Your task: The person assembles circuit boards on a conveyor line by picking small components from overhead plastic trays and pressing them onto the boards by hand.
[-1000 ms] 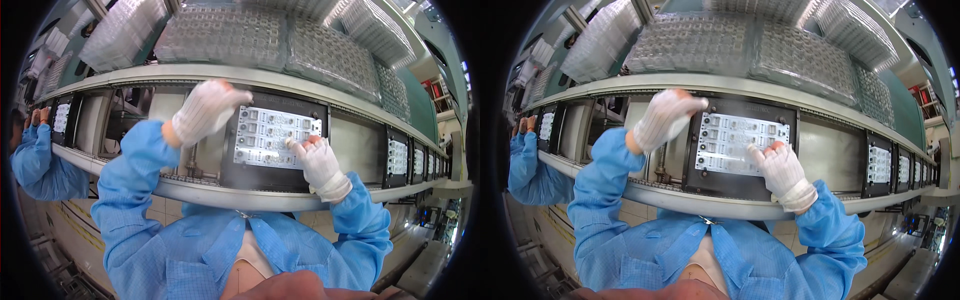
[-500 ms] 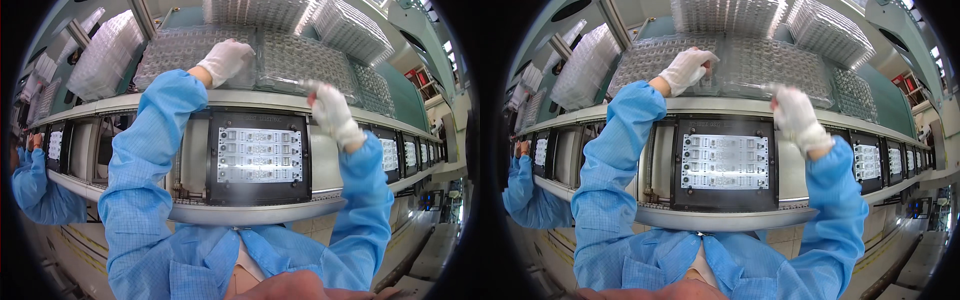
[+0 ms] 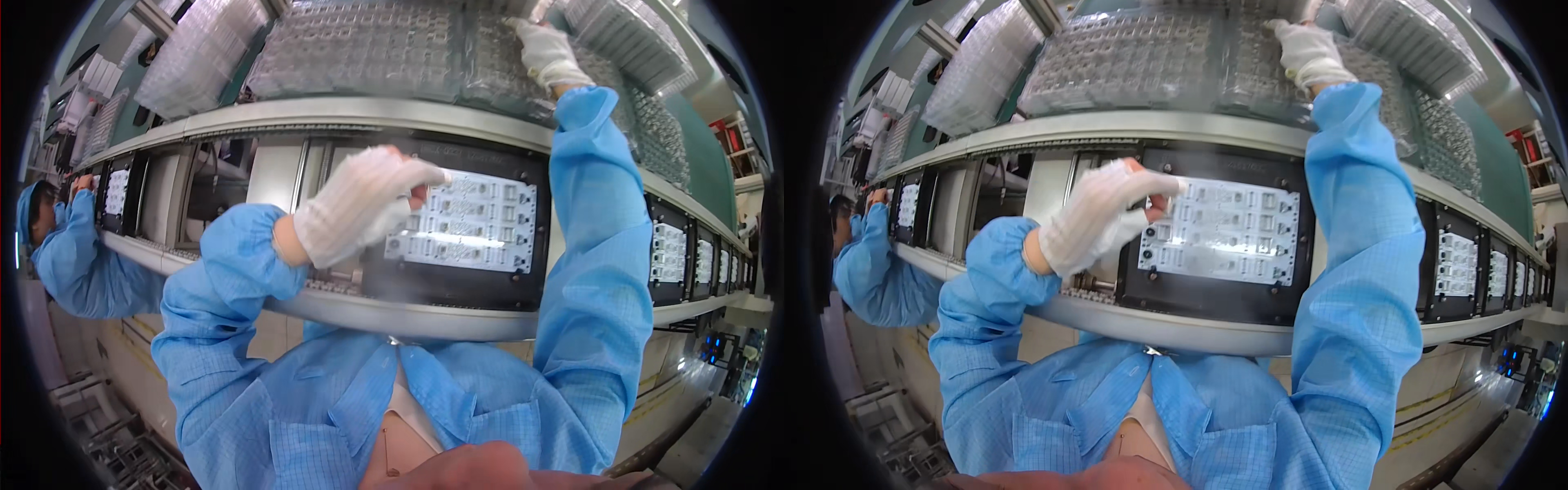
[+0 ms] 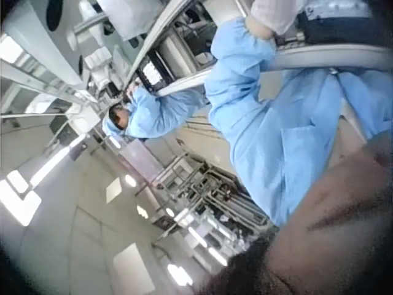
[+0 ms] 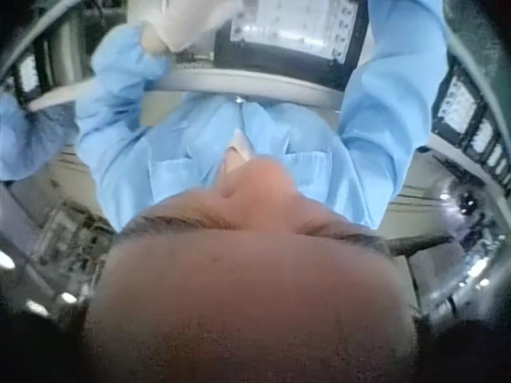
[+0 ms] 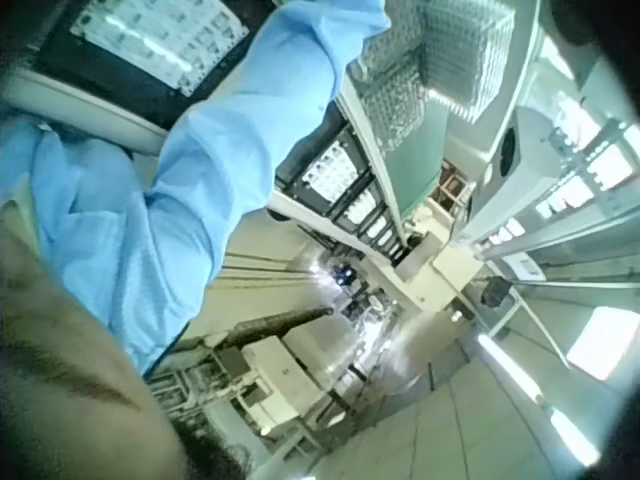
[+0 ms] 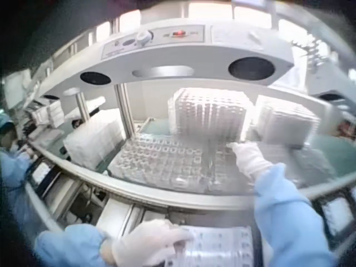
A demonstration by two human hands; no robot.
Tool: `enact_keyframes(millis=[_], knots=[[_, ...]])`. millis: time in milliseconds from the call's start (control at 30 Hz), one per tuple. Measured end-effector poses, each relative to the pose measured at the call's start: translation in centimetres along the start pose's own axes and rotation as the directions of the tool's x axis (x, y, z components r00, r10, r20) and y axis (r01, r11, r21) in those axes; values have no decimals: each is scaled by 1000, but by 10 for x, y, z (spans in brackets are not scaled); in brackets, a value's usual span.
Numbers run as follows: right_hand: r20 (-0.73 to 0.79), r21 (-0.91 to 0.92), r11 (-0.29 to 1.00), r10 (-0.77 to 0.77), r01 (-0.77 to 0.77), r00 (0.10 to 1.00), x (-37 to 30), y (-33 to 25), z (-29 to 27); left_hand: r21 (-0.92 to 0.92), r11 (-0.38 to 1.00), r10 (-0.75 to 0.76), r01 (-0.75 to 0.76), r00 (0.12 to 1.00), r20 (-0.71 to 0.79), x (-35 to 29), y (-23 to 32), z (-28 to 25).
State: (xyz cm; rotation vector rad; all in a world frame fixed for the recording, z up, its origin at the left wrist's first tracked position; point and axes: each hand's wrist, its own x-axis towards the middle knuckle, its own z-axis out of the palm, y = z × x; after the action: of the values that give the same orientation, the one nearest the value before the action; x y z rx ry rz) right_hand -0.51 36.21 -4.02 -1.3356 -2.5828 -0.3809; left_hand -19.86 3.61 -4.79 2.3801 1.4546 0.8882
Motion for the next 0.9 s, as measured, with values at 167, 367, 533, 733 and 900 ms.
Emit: enact_keyframes(millis=[167,367,533,733,900], knots=[[-183,69,998,11,2,983,6,-9,-8,57,998,11,-13,1000,23,-34,9,18],[-440,276,947,-24,161,898,-27,-14,3,89,996,-12,1,992,126,-42,12,22],[-548,329,879,-120,345,828,-103,-33,0,171,985,-45,16,984,171,-42,11,27],[-445,636,726,67,262,893,-192,-37,1,372,922,31,-110,977,211,-37,14,27],[-275,789,613,410,-39,869,-223,-40,43,340,935,-19,-103,941,337,-29,8,21]])
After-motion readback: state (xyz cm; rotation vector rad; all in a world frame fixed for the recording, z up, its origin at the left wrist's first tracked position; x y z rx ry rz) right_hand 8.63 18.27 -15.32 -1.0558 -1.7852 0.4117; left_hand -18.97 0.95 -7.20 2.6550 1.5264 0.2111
